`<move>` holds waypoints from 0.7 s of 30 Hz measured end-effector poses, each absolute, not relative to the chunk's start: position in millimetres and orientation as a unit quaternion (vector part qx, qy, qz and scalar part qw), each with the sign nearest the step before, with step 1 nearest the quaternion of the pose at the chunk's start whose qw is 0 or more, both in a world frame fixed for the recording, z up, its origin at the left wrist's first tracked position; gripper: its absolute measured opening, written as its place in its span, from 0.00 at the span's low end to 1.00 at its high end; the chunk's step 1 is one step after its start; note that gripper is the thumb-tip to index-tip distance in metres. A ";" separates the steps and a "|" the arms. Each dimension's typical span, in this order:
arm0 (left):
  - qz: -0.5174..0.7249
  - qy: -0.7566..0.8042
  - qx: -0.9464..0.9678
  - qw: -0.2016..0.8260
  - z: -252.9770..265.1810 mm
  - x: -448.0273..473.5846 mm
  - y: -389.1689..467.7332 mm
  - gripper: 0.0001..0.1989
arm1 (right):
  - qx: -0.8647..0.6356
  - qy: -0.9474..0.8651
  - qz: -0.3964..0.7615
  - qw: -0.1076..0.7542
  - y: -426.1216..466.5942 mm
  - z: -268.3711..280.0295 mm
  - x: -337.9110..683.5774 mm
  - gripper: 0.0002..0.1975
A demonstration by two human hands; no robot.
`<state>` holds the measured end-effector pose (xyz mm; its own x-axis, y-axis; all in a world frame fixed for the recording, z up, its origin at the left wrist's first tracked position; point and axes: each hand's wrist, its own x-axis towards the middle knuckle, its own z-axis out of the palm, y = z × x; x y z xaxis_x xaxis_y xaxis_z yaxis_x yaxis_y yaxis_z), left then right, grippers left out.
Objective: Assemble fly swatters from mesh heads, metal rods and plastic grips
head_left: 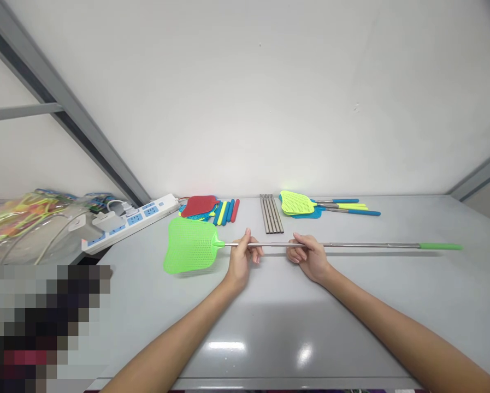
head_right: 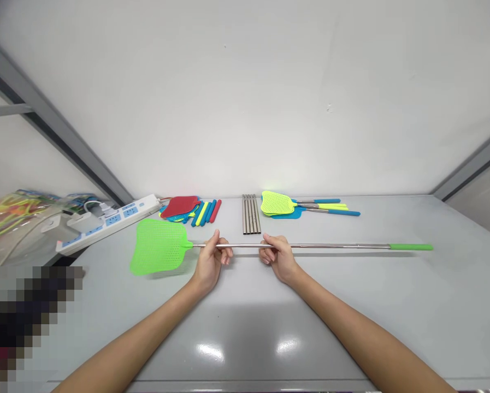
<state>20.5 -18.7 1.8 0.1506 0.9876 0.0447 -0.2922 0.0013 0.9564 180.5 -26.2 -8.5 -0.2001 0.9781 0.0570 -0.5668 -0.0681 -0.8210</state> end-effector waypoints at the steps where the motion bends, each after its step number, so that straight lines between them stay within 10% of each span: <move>1: 0.554 0.384 0.450 0.586 1.6 19.6 -18.2 0.25 | -0.278 -0.385 0.670 0.570 -26.7 -8.4 180.0 0.25; 21: 0.611 0.445 0.354 0.551 0.3 17.9 -17.0 0.20 | -0.290 -0.382 0.670 0.566 -21.5 -9.9 181.7 0.24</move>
